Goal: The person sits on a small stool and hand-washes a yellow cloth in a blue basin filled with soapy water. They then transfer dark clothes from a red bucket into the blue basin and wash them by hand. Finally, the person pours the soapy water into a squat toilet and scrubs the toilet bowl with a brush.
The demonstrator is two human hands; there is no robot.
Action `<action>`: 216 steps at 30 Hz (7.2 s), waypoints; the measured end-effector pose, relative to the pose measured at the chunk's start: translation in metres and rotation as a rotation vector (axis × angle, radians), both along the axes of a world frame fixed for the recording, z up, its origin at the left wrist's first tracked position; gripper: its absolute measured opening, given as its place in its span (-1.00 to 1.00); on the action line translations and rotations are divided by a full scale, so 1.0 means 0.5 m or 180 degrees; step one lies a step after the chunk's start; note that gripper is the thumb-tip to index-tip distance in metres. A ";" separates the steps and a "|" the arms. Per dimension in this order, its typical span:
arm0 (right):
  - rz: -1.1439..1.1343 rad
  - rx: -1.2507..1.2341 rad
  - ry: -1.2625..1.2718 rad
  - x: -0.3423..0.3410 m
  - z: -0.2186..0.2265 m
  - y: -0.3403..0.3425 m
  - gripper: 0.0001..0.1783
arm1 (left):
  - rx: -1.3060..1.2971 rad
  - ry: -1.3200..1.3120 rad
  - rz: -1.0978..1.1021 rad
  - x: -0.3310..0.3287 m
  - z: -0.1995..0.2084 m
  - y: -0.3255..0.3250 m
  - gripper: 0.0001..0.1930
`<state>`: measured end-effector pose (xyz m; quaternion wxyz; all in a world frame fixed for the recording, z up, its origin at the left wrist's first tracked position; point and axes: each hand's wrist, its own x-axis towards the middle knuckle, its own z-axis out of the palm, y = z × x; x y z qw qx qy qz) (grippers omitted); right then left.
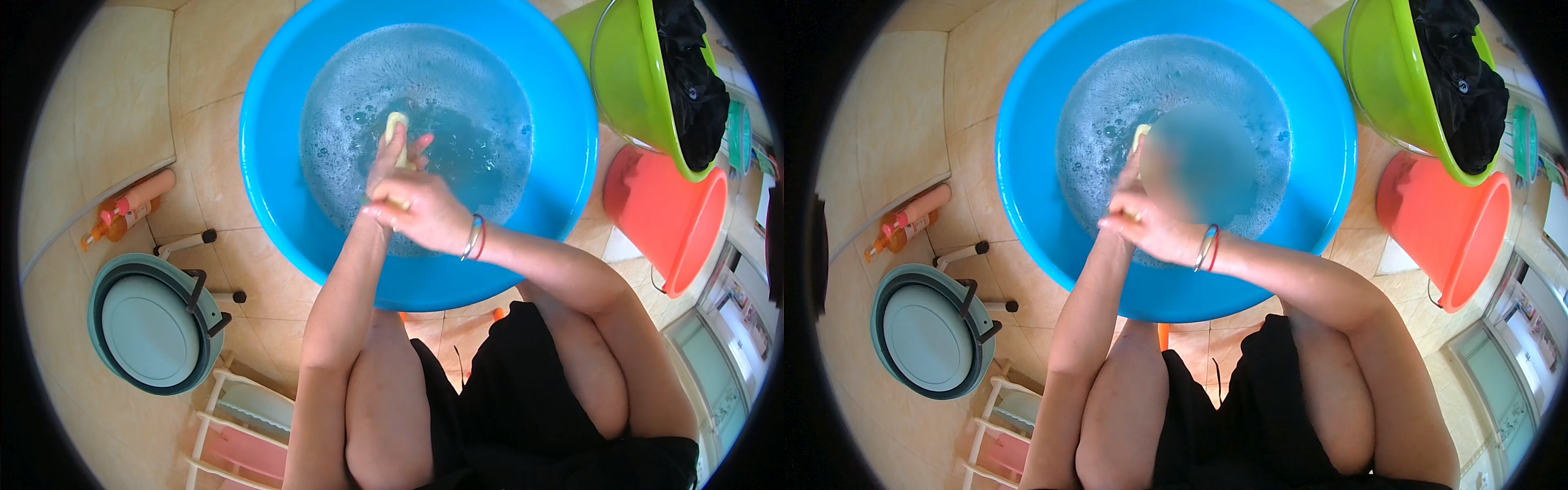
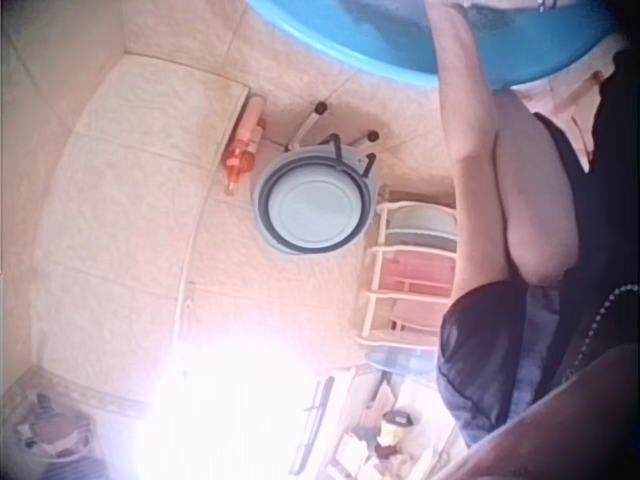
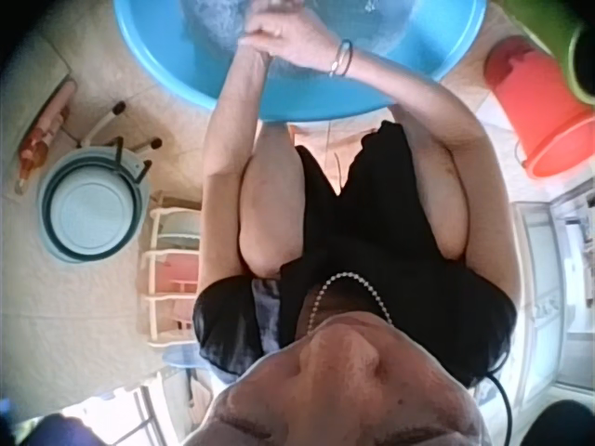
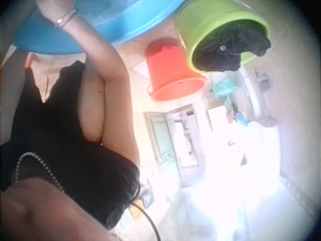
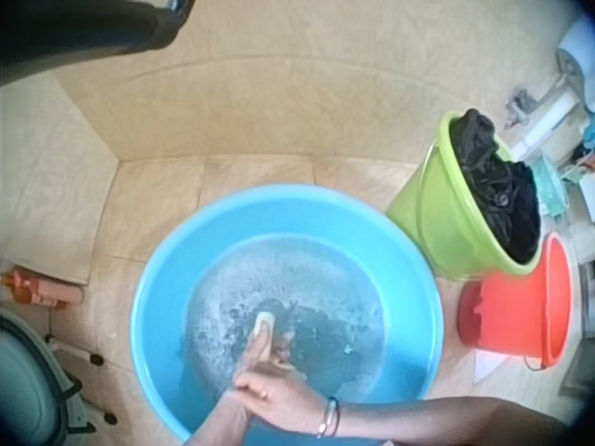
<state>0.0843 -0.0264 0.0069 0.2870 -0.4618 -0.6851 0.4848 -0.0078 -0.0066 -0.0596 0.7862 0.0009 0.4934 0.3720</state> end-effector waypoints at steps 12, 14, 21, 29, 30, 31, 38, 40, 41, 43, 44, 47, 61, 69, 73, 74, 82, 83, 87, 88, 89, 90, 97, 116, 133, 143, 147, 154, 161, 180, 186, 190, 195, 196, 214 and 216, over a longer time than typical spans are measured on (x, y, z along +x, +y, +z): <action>-0.0385 0.0826 -0.0947 0.042 -0.122 0.041 -0.87 | -0.0373 -0.0298 0.0536 0.040 0.000 -0.021 -0.68; -0.0209 0.0908 -0.0832 -0.009 -0.062 -0.009 -0.88 | -0.0212 -0.0376 0.0539 0.008 -0.050 -0.039 -0.69; -0.1418 -0.1211 -0.0058 0.130 -0.197 0.066 -0.62 | -0.0595 0.0122 0.0278 0.047 0.030 -0.027 -0.64; -0.0382 0.1079 -0.1397 0.170 -0.186 0.045 -0.72 | -0.0510 -0.0019 0.0735 -0.044 -0.067 -0.033 -0.58; -0.0221 0.1180 -0.1433 0.167 -0.201 0.042 -0.68 | -0.0449 0.0112 0.0690 -0.039 -0.073 -0.032 -0.58; -0.0469 0.0264 -0.0587 0.163 -0.197 0.042 -0.68 | -0.0379 0.0278 0.0645 -0.020 -0.047 -0.020 -0.58; 0.0072 0.0336 -0.0288 0.013 0.012 -0.001 -0.77 | -0.0134 -0.0306 -0.0339 -0.029 -0.033 -0.010 -0.42; 0.0119 0.0724 -0.0583 -0.002 0.006 -0.005 -0.75 | 0.0185 -0.1144 -0.0113 -0.046 -0.061 -0.025 -0.44; -0.0076 0.0790 -0.0491 0.003 -0.023 0.013 -0.76 | 0.0024 -0.0732 0.0180 -0.028 -0.068 -0.037 -0.49; -0.0409 0.0177 -0.0551 0.030 -0.091 0.044 -0.71 | -0.0291 0.0146 0.0659 0.027 -0.011 -0.027 -0.56; -0.0545 -0.0248 -0.0466 0.054 -0.127 0.062 -0.70 | -0.0384 0.0259 0.0528 0.047 0.012 -0.018 -0.58; -0.0504 -0.0422 -0.0878 0.068 -0.131 0.067 -0.72 | -0.0641 0.0216 0.0506 0.058 0.006 -0.013 -0.62; -0.0063 -0.0026 -0.1452 0.045 -0.078 0.038 -0.79 | -0.0812 -0.0212 0.0260 0.036 0.006 -0.039 -0.71; -0.0092 0.0033 -0.2152 0.117 -0.172 0.081 -0.72 | -0.0357 -0.0150 0.0157 0.036 0.021 -0.059 -0.67; -0.0954 -0.3958 0.2529 0.233 -0.149 0.106 -0.50 | 0.0005 0.0355 0.0654 0.015 0.047 0.016 -0.67; -0.1170 -0.3928 0.2721 0.233 -0.136 0.111 -0.50 | 0.0132 0.0780 0.0508 0.001 0.029 0.004 -0.64; -0.0811 -0.3068 0.2293 0.190 -0.052 0.107 -0.52 | 0.1768 0.2667 -0.0659 0.028 0.064 -0.016 -0.72; -0.0836 -0.3059 0.2185 0.188 -0.050 0.105 -0.52 | 0.2097 0.2887 -0.0860 0.037 0.077 -0.010 -0.78; -0.0674 -0.2401 0.1930 0.183 -0.083 0.086 -0.48 | 0.1928 0.2368 -0.0161 0.024 0.038 -0.004 -0.85; -0.0644 -0.2112 0.1586 0.182 -0.088 0.088 -0.50 | 0.1525 0.1834 -0.0016 0.022 0.035 -0.005 -0.85; -0.0735 -0.2212 0.1516 0.185 -0.087 0.088 -0.50 | 0.1292 0.1699 -0.0077 0.019 0.033 -0.008 -0.85; -0.0823 -0.2329 0.1451 0.175 -0.063 0.096 -0.51 | 0.1042 0.1572 -0.0139 0.016 0.053 -0.005 -0.86; -0.1202 -0.2076 0.0622 0.145 -0.051 0.099 -0.62 | 0.0616 0.0497 0.0500 -0.006 0.066 0.005 -0.85; -0.1689 -0.1377 -0.0265 0.135 -0.117 0.082 -0.76 | 0.0399 0.0304 -0.0309 0.013 0.087 0.012 -0.84; -0.1321 -0.1042 -0.0917 0.129 -0.098 0.072 -0.74 | 0.1581 0.2095 -0.0723 0.047 0.056 -0.015 -0.80; -0.0758 -0.1546 -0.0329 0.109 -0.069 0.057 -0.71 | 0.1492 0.2978 -0.0637 -0.005 -0.041 -0.029 -0.86; -0.0989 -0.0863 -0.2275 0.123 -0.098 0.073 -0.77 | 0.0700 0.1168 -0.0238 0.027 0.061 -0.006 -0.91; -0.0959 -0.2039 -0.0040 0.164 -0.137 0.090 -0.76 | 0.0466 0.0688 -0.0537 0.012 0.079 0.009 -0.82; -0.1099 -0.3846 0.2708 0.147 -0.074 0.070 -0.68 | 0.0161 0.0944 -0.0604 -0.026 -0.007 -0.001 -0.80; -0.2155 -0.2808 0.1035 0.174 -0.158 0.080 -0.64 | -0.0246 0.0444 -0.0014 -0.034 -0.010 -0.014 -0.54; -0.1740 -0.2599 0.0150 0.171 -0.196 0.075 -0.56 | -0.0427 0.1741 -0.0060 -0.031 -0.057 -0.022 -0.58; -0.1522 -0.2248 -0.0261 0.146 -0.182 0.086 -0.50 | 0.0269 0.1950 -0.0619 -0.023 -0.066 -0.026 -0.60; -0.1080 -0.1903 -0.0572 0.138 -0.180 0.106 -0.52 | 0.0475 0.2075 -0.0735 -0.031 -0.094 -0.035 -0.64; -0.0870 -0.1587 -0.0780 0.137 -0.197 0.097 -0.53 | 0.0353 0.1868 -0.0527 -0.028 -0.085 -0.032 -0.67; -0.0555 -0.0169 -0.1834 0.057 -0.145 0.082 -0.72 | -0.0766 0.0981 -0.0021 0.045 0.008 -0.014 -0.66; -0.0275 0.0293 -0.1257 0.022 -0.093 0.034 -0.72 | -0.0584 0.0417 0.0379 0.021 -0.032 -0.025 -0.68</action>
